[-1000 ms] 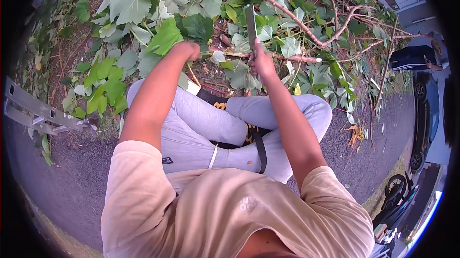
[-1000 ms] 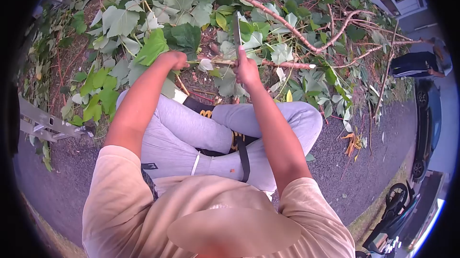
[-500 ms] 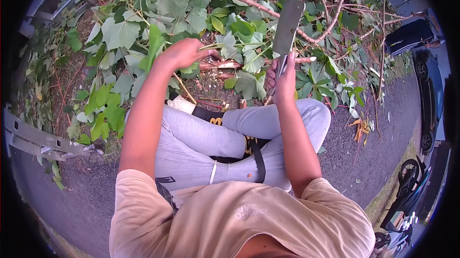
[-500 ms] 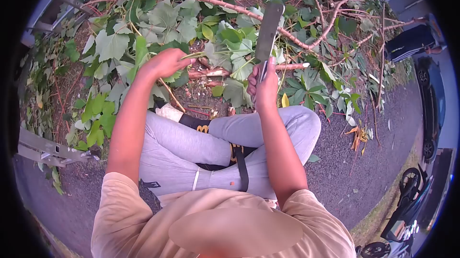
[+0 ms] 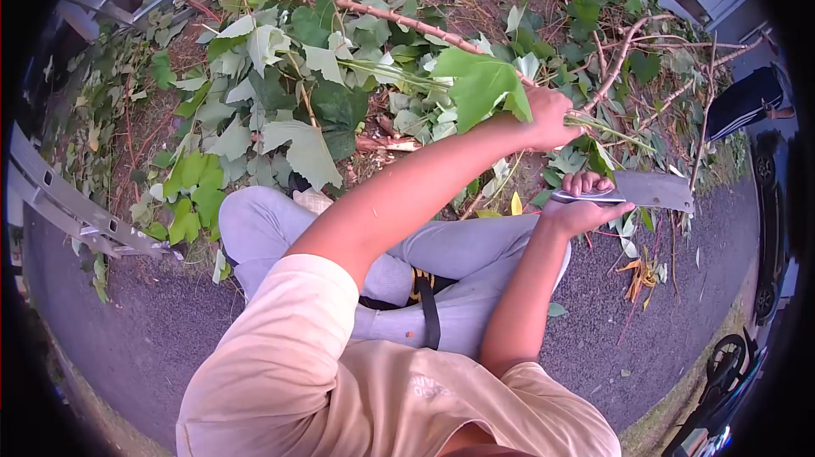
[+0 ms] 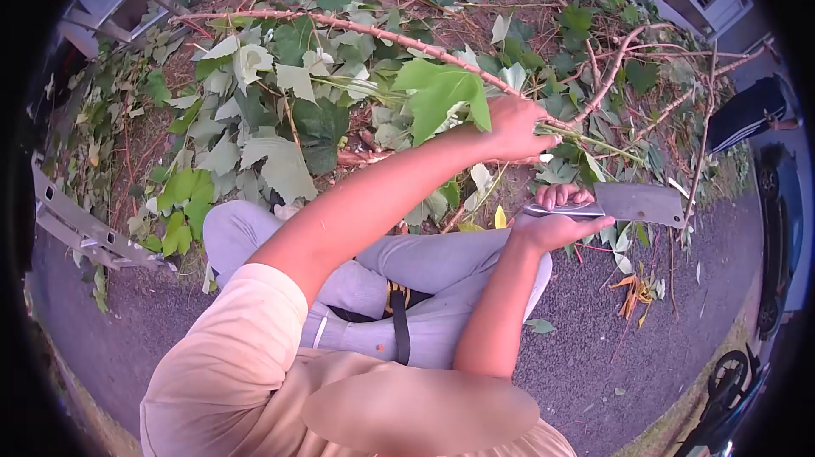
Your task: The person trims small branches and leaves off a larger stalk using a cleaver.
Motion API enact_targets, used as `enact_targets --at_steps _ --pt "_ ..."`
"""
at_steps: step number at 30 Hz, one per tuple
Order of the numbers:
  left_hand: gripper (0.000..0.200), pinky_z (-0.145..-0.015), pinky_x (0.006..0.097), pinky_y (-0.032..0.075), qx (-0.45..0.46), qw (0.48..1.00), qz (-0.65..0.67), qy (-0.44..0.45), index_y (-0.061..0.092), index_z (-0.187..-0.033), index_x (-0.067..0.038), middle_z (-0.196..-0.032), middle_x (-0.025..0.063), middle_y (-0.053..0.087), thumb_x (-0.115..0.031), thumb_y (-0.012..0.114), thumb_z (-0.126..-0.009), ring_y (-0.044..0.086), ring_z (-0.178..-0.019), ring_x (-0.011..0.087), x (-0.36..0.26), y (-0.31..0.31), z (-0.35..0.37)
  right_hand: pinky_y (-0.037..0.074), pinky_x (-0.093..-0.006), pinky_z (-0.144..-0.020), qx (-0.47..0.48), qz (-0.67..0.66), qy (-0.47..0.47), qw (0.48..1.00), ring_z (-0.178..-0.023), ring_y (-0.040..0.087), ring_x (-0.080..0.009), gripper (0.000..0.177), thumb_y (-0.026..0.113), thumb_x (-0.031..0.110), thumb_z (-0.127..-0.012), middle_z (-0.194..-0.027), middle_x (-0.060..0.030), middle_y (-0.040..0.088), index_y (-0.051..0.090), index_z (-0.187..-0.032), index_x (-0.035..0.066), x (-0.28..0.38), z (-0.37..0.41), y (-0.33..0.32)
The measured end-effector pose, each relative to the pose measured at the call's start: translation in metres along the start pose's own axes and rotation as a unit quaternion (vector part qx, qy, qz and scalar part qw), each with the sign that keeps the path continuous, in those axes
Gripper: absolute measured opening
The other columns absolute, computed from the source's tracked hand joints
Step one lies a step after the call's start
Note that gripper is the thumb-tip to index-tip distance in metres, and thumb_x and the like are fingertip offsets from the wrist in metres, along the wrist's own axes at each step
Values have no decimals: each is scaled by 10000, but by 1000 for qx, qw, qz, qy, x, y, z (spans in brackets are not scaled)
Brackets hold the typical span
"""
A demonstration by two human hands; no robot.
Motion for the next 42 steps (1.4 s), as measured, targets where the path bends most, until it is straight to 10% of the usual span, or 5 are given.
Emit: enact_targets --at_steps 14,21,29,37,42 --pt "538 -1102 524 460 162 956 -105 223 676 -1380 -89 -1283 179 698 -323 779 -907 640 -1266 347 69 44 115 284 -257 -457 -17 96 205 974 -512 329 -97 632 360 729 -1086 -670 11 396 430 -861 142 -82 4 -1" --pt "209 -727 328 572 -167 980 -44 -98 753 -1081 -20 -861 97 776 -179 620 -1059 744 -761 168 194 -286 190 288 -264 -449 44 243 337 908 -468 346 -85 563 539 683 -1052 -671 29 431 527 -921 135 -141 32 0" --pt "315 -911 444 557 -132 939 -211 -239 697 -1234 -110 -1099 102 672 -178 766 -934 693 -1036 304 308 -243 265 510 -433 -700 270 558 -21 785 -714 638 -291 625 591 571 -1067 -898 -131 669 667 -918 -31 -190 63 22" --pt "500 -1120 541 460 -27 914 -244 -324 602 -1413 -60 -1493 216 569 -363 659 -1020 566 -1345 425 377 -213 281 518 -524 -748 376 600 94 700 -763 669 -441 619 610 587 -1040 -769 -240 679 703 -904 -9 -254 77 35" --pt "516 -1054 572 481 -73 921 -382 -14 681 -1226 29 -1186 244 724 -421 727 -980 621 -1195 485 350 -226 284 548 -554 -886 387 668 100 628 -953 710 -498 696 614 636 -1009 -919 -309 723 721 -940 -48 -261 75 10"
Point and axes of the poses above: each hand's wrist, its own z-axis away from the middle knuckle, its own y-axis out of the palm, x = y × z, the point moved 6 cm from there along -z, towards the middle knuckle
